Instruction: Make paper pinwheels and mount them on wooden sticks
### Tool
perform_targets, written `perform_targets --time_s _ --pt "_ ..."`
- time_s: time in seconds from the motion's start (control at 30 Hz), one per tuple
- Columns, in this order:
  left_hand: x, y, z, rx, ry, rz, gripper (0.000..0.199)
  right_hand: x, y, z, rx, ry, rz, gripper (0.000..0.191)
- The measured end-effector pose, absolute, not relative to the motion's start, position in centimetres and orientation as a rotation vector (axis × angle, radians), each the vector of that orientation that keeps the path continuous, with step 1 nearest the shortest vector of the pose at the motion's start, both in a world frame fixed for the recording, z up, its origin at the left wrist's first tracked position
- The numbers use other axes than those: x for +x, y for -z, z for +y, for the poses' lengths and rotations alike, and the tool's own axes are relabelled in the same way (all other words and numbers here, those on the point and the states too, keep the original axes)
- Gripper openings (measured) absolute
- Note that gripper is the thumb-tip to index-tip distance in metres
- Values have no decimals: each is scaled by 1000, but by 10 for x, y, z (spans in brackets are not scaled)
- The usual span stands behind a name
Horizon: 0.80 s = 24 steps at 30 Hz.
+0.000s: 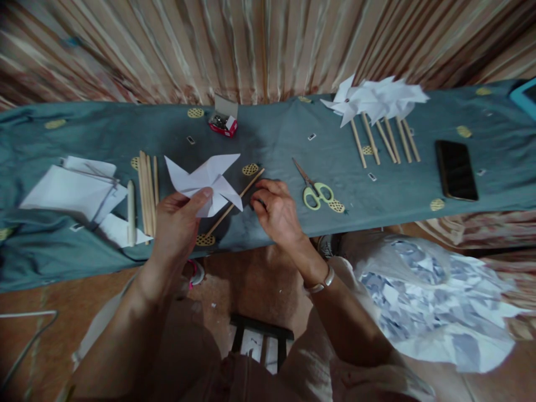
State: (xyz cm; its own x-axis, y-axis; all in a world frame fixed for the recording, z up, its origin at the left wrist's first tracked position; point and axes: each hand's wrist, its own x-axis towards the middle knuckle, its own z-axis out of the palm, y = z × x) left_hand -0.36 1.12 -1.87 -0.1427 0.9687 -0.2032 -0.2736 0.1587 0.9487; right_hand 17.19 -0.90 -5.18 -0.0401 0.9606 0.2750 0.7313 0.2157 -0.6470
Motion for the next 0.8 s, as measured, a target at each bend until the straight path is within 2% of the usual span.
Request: perform_targets --time_s 0.17,0.63,0.8 --pt "-4 21 11 808 -1302 1184 16 174 56 -11 -1600 -552 -1718 13" --pt "0 24 12 829 -1288 1188 15 195 56 -12 -1662 -487 -1691 16" --pt "1 23 10 839 -1264 1202 14 189 52 -13 -1676 -439 -1671 10"
